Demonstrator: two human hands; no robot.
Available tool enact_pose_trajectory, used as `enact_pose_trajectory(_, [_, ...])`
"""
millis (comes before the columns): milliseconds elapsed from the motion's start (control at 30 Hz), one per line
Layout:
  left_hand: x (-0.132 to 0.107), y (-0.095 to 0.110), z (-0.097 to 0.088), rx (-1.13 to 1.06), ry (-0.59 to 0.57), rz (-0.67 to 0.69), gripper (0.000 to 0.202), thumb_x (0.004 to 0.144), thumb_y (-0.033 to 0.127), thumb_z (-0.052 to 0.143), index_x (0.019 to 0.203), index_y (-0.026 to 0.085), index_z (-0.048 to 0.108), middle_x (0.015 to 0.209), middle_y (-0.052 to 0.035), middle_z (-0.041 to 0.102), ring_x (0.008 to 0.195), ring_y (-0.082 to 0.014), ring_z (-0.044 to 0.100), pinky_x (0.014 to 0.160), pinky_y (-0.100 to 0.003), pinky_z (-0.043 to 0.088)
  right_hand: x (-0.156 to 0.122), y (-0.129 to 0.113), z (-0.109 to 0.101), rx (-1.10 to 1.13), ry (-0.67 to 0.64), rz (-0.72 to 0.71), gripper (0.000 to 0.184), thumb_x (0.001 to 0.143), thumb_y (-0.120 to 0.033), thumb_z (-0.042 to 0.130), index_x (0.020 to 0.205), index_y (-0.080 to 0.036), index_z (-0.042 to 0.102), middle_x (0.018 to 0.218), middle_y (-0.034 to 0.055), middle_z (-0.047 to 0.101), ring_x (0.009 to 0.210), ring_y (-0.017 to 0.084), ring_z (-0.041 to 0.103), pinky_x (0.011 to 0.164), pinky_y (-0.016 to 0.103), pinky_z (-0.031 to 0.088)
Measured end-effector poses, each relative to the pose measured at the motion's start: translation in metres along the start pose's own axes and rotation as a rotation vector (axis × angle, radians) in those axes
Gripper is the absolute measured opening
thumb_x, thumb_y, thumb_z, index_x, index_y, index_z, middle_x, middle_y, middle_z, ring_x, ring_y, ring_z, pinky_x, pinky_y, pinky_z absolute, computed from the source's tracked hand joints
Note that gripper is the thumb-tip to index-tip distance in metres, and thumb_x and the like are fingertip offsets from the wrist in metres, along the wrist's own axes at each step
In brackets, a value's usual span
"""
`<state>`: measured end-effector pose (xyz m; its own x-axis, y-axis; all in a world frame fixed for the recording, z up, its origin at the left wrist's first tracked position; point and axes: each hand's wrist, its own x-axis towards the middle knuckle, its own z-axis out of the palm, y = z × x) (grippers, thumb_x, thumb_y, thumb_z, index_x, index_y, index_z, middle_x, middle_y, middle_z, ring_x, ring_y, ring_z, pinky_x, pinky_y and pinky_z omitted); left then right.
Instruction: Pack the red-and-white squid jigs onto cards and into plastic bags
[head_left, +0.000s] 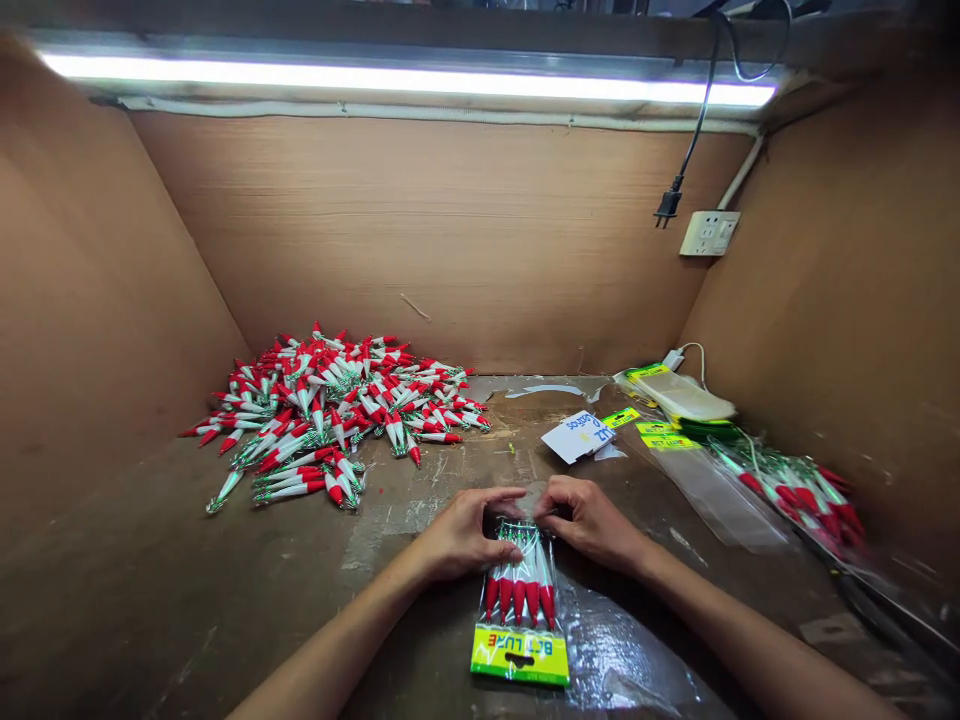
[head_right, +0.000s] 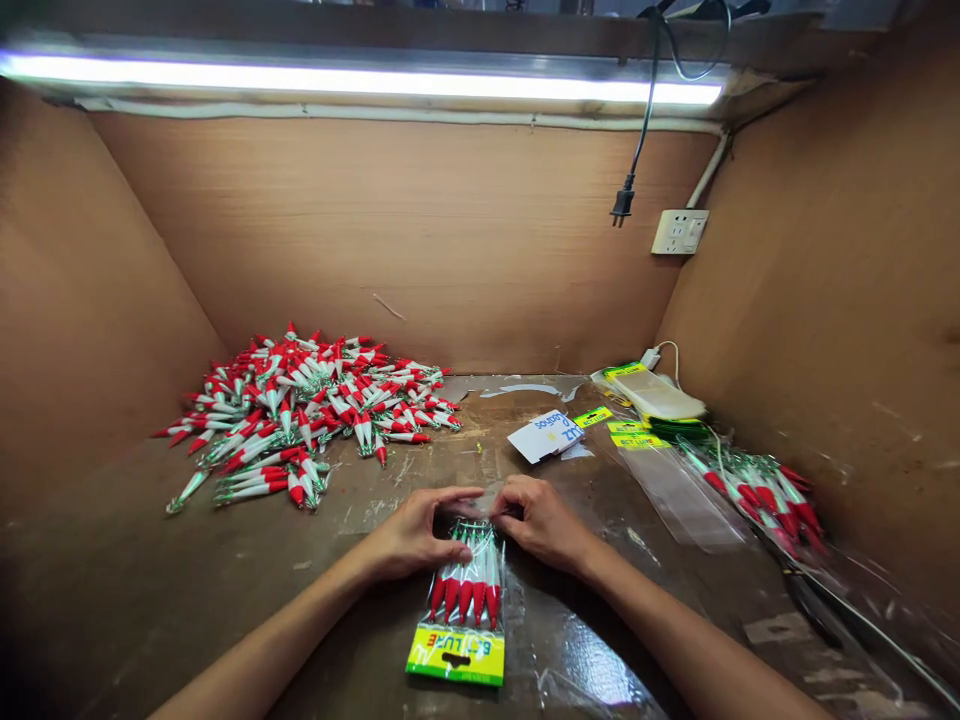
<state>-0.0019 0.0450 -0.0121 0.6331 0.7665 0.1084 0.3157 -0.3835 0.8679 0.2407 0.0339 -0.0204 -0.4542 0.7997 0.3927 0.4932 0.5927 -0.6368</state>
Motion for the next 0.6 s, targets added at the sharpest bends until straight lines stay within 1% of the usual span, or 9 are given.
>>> enact_pose_trajectory(67, [-0.002,0.0,0.001,0.013,-0.007,0.001,0.052,0.074,0.034,0.082,0.123,0.023,0.07,0.117,-0.0093,0.074,0.112,-0.029,0.066,0.101,-0.039,0.046,-0.002,-0.001,-0.002,-0.051,-0.006,-0.066,0.011,0.086,-0.01,0.065,0.084,-0.018,0.072,0.082,0.0021,0.067,0.077,0.015,0.062,0.069,0.024,0.044])
enact_pose_trajectory(133, [-0.004,0.0,0.002,0.061,0.003,0.023,0.04,0.076,0.035,0.079,0.114,0.025,0.075,0.118,-0.0088,0.073,0.12,-0.0304,0.062,0.106,-0.041,0.042,-0.005,-0.002,-0.005,-0.127,-0.023,-0.152,0.013,0.09,-0.015,0.063,0.091,-0.021,0.074,0.085,0.0035,0.067,0.081,0.016,0.062,0.071,0.025,0.045])
enact_pose_trajectory(267, [-0.009,-0.004,0.002,0.133,0.019,0.102,0.035,0.082,0.039,0.076,0.116,0.031,0.073,0.121,-0.0061,0.072,0.129,-0.0289,0.055,0.108,-0.041,0.041,-0.007,-0.004,-0.013,-0.348,-0.087,-0.339,0.023,0.097,-0.017,0.053,0.102,-0.025,0.074,0.089,0.0042,0.069,0.08,0.016,0.058,0.07,0.027,0.042])
enact_pose_trajectory(367, [-0.012,-0.01,0.001,0.233,0.012,0.18,0.035,0.086,0.042,0.072,0.119,0.031,0.072,0.126,-0.0057,0.069,0.133,-0.0275,0.051,0.109,-0.04,0.041,-0.007,-0.005,-0.015,-0.463,-0.142,-0.431,0.027,0.099,-0.017,0.049,0.109,-0.027,0.072,0.088,0.0038,0.068,0.075,0.016,0.055,0.068,0.028,0.039])
enact_pose_trajectory(467, [-0.015,-0.012,0.0,0.376,-0.034,0.248,0.036,0.092,0.043,0.065,0.127,0.033,0.066,0.133,-0.0041,0.064,0.137,-0.0264,0.047,0.113,-0.041,0.036,-0.009,-0.007,-0.014,-0.446,-0.19,-0.449,0.035,0.097,-0.013,0.05,0.117,-0.034,0.07,0.089,0.0015,0.066,0.075,0.015,0.053,0.069,0.028,0.038])
enact_pose_trajectory(533, [-0.018,-0.009,-0.002,0.466,-0.072,0.27,0.04,0.096,0.043,0.059,0.135,0.036,0.059,0.139,-0.0026,0.059,0.139,-0.0264,0.044,0.114,-0.042,0.034,-0.01,-0.01,-0.013,-0.377,-0.22,-0.411,0.035,0.094,-0.013,0.055,0.113,-0.037,0.072,0.094,0.0007,0.066,0.08,0.015,0.054,0.072,0.028,0.039])
enact_pose_trajectory(600, [-0.023,-0.004,-0.006,0.545,-0.126,0.267,0.048,0.097,0.045,0.055,0.143,0.037,0.048,0.147,-0.0019,0.051,0.143,-0.0283,0.037,0.116,-0.044,0.029,-0.011,-0.013,-0.015,-0.298,-0.256,-0.359,0.029,0.091,-0.015,0.062,0.104,-0.038,0.075,0.1,0.0008,0.065,0.086,0.016,0.055,0.076,0.028,0.04])
